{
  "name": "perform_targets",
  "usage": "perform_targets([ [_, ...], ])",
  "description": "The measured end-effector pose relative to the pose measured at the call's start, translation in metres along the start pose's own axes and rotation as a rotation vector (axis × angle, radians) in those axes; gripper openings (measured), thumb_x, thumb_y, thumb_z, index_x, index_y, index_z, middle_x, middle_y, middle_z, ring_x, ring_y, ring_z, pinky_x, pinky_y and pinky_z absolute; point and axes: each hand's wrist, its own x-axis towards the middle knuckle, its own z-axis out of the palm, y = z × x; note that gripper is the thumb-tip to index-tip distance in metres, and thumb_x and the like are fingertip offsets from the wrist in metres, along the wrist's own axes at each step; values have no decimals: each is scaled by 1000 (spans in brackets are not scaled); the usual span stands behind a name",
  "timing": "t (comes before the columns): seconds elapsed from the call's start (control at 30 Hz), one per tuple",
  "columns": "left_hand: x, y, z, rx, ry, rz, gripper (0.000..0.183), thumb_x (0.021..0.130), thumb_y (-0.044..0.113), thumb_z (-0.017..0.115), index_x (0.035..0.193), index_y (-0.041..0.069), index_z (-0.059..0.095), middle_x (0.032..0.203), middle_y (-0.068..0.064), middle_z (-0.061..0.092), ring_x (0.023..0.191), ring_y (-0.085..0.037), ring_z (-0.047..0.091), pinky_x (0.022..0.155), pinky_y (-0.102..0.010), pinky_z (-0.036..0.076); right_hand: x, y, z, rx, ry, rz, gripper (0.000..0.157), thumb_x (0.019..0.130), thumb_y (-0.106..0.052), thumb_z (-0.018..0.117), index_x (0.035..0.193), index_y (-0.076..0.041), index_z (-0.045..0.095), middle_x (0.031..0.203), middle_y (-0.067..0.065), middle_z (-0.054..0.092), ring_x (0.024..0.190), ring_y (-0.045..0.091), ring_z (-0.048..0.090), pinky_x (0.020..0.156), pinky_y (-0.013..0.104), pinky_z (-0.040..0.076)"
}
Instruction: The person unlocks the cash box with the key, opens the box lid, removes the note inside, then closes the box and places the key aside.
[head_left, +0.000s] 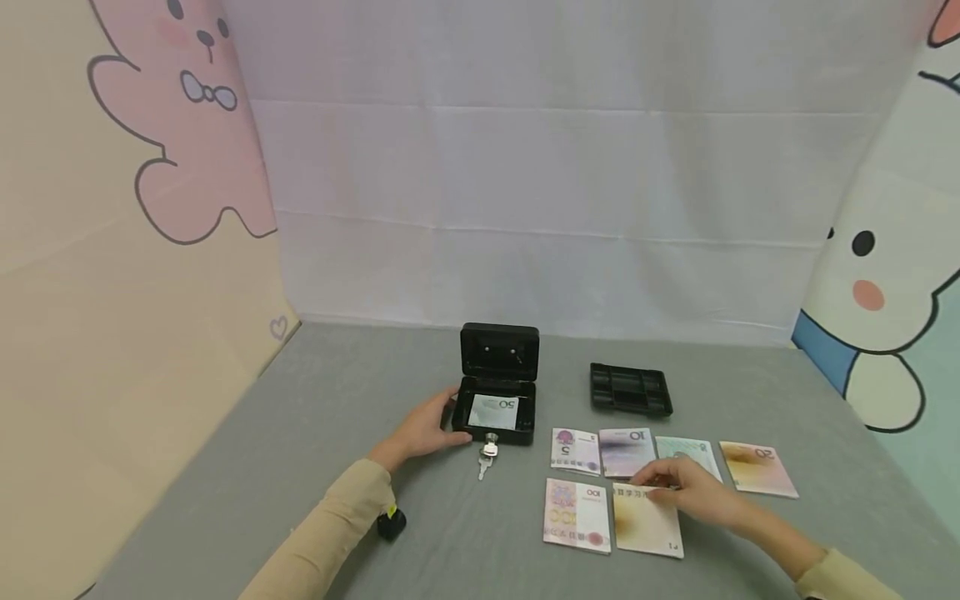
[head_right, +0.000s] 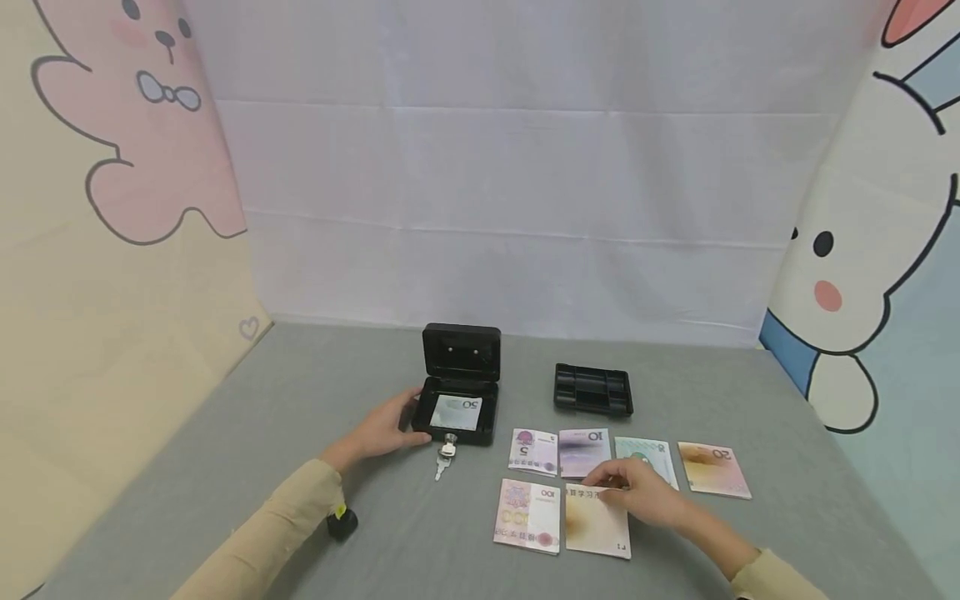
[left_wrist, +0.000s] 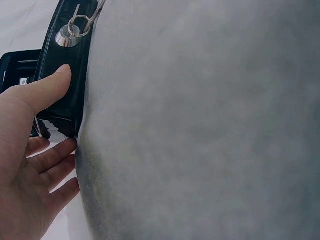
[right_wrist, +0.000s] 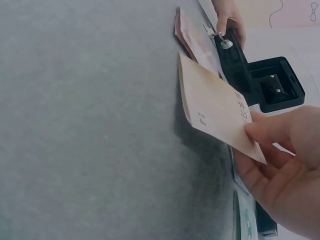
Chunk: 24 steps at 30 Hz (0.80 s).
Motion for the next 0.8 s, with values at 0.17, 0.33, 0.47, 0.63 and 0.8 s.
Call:
perform_targets([
  [0.17, 2, 0, 1, 16, 4, 9, 79, 71, 30, 76, 133, 0, 38, 111, -12, 58, 104, -26, 54, 90, -42, 41, -4, 6, 5, -38, 41, -50, 12, 82, 1, 60, 92, 4, 65, 89, 4, 64, 77, -2, 51, 63, 22, 45],
  [0.33, 1, 0, 2, 13, 0, 8, 79, 71, 29, 76, 134, -1, 38, 111, -13, 58, 104, -26, 53, 91, -42, 40, -6, 7, 8, -72, 56, -43, 12, 81, -1, 61, 92, 1, 66, 89, 3, 64, 78, -2, 52, 64, 22, 46],
  [0.47, 1, -1, 2, 3, -1, 7, 79, 71, 29, 77, 134, -2, 38, 111, -13, 58, 104, -27, 53, 91, -43, 40, -7, 7, 11, -102, 77, -21, 12, 81, -3, 62, 92, -1, 66, 88, 0, 64, 77, -2, 52, 62, 22, 46],
  [0.63, 1, -2, 2, 14, 1, 10, 80, 72, 29, 76, 134, -2, 37, 111, -13, 57, 103, -26, 53, 89, -43, 41, -9, 6, 14, -135, 121, -33, 12, 79, -1, 62, 90, -2, 66, 86, -2, 64, 76, -2, 52, 60, 22, 45],
  [0.8, 1, -2, 2, 17, 1, 2, 80, 72, 29, 76, 134, -1, 37, 111, -13, 57, 103, -26, 53, 90, -42, 41, -9, 4, 16, -165, 156, -57, 12, 78, 0, 65, 90, -3, 67, 85, -1, 63, 74, -2, 52, 58, 21, 45],
])
